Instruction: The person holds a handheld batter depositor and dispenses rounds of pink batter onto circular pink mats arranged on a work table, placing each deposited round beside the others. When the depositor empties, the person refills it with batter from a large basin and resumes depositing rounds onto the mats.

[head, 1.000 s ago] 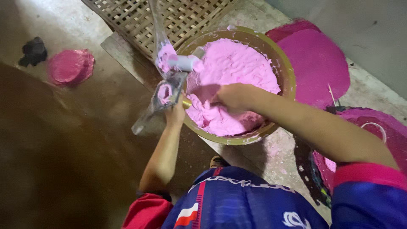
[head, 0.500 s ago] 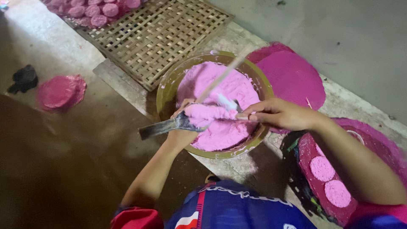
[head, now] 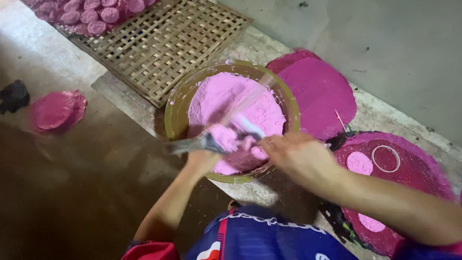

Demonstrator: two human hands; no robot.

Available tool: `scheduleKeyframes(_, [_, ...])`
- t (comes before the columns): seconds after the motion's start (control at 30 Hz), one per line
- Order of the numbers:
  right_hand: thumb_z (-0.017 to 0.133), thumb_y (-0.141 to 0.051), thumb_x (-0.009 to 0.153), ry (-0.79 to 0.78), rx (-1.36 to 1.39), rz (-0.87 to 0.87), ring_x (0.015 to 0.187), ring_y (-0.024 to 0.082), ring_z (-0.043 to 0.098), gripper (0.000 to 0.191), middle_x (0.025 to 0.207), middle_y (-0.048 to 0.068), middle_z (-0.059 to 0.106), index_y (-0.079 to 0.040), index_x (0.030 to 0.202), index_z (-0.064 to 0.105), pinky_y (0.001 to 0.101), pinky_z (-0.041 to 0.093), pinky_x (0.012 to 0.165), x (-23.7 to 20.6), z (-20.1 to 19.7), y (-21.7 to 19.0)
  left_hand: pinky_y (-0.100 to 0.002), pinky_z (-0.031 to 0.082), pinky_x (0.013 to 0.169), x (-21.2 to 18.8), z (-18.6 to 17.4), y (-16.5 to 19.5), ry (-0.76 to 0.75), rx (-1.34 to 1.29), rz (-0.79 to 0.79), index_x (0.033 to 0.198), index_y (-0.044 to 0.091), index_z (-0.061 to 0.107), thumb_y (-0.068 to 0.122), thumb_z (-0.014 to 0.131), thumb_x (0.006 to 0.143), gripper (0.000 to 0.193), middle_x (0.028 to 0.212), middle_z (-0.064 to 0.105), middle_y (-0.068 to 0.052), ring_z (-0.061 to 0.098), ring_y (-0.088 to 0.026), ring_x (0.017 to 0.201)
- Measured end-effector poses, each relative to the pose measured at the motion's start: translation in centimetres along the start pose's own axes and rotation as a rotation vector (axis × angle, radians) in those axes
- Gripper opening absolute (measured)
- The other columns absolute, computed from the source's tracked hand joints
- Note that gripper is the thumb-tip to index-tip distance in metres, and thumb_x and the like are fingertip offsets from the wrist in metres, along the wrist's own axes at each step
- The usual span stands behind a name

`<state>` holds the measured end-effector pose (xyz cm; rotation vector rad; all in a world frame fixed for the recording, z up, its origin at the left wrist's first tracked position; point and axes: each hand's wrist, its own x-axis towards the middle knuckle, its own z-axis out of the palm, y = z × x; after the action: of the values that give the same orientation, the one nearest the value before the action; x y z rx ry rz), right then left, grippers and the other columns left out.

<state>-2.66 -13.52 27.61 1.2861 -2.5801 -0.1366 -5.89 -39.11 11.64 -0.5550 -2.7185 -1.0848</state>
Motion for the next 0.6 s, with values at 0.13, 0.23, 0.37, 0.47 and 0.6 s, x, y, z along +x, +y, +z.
scheduleKeyframes(0.13, [0.063, -0.011, 0.088, -0.029, 0.301, 0.390, 0.079, 0.033, 0.071, 0.029, 0.094, 0.015, 0.070, -0.012, 0.117, 0.067, 0.0456, 0.055, 0.063, -1.2, 1.1, 1.2, -0.045, 0.054, 0.090, 1.3, -1.3, -0.3, 0.377, -0.025, 0.132, 0.102, 0.009, 0.069, 0.016, 0.072, 0.088, 0.016, 0.101, 0.068, -0.010, 0.065, -0.033, 0.100])
scheduleKeyframes(0.23, [0.064, -0.002, 0.087, 0.145, 0.631, 0.522, 0.090, 0.035, 0.074, 0.050, 0.107, 0.021, 0.073, -0.010, 0.136, 0.063, 0.0434, 0.057, 0.076, -0.4, 5.2, -0.7, -0.042, 0.056, 0.089, 2.4, 0.1, 1.1, 0.426, 0.032, 0.099, 0.101, 0.008, 0.071, 0.013, 0.073, 0.089, 0.013, 0.103, 0.068, -0.012, 0.068, -0.030, 0.096])
scheduleKeyframes(0.37, [0.061, -0.008, 0.100, 0.153, 0.888, 0.609, 0.106, 0.027, 0.076, 0.041, 0.120, 0.019, 0.072, -0.009, 0.141, 0.059, 0.0362, 0.059, 0.089, -1.4, 9.2, -3.0, -0.040, 0.060, 0.079, 3.0, 0.0, 1.1, 0.467, 0.124, -0.001, 0.102, 0.009, 0.070, 0.015, 0.078, 0.088, 0.017, 0.105, 0.068, -0.016, 0.072, -0.029, 0.090])
scheduleKeyframes(0.47, [0.063, -0.012, 0.095, 0.037, 0.995, 0.585, 0.106, 0.027, 0.075, 0.042, 0.121, 0.020, 0.073, -0.008, 0.137, 0.062, 0.0379, 0.058, 0.088, -2.5, 10.9, -2.4, -0.042, 0.061, 0.080, 3.4, -0.8, 0.8, 0.525, -0.123, 0.081, 0.117, 0.008, 0.059, 0.017, 0.077, 0.089, 0.035, 0.106, 0.068, -0.015, 0.073, -0.031, 0.092])
scheduleKeyframes(0.6, [0.056, -0.011, 0.103, 0.030, 0.956, 0.639, 0.102, 0.032, 0.074, 0.041, 0.122, 0.027, 0.073, -0.006, 0.144, 0.058, 0.0406, 0.057, 0.089, -3.2, 11.9, -0.5, -0.049, 0.055, 0.080, 4.1, -0.3, 1.8, 0.558, -0.101, -0.045, 0.133, 0.000, 0.045, 0.019, 0.076, 0.083, 0.062, 0.111, 0.062, -0.022, 0.067, -0.041, 0.097])
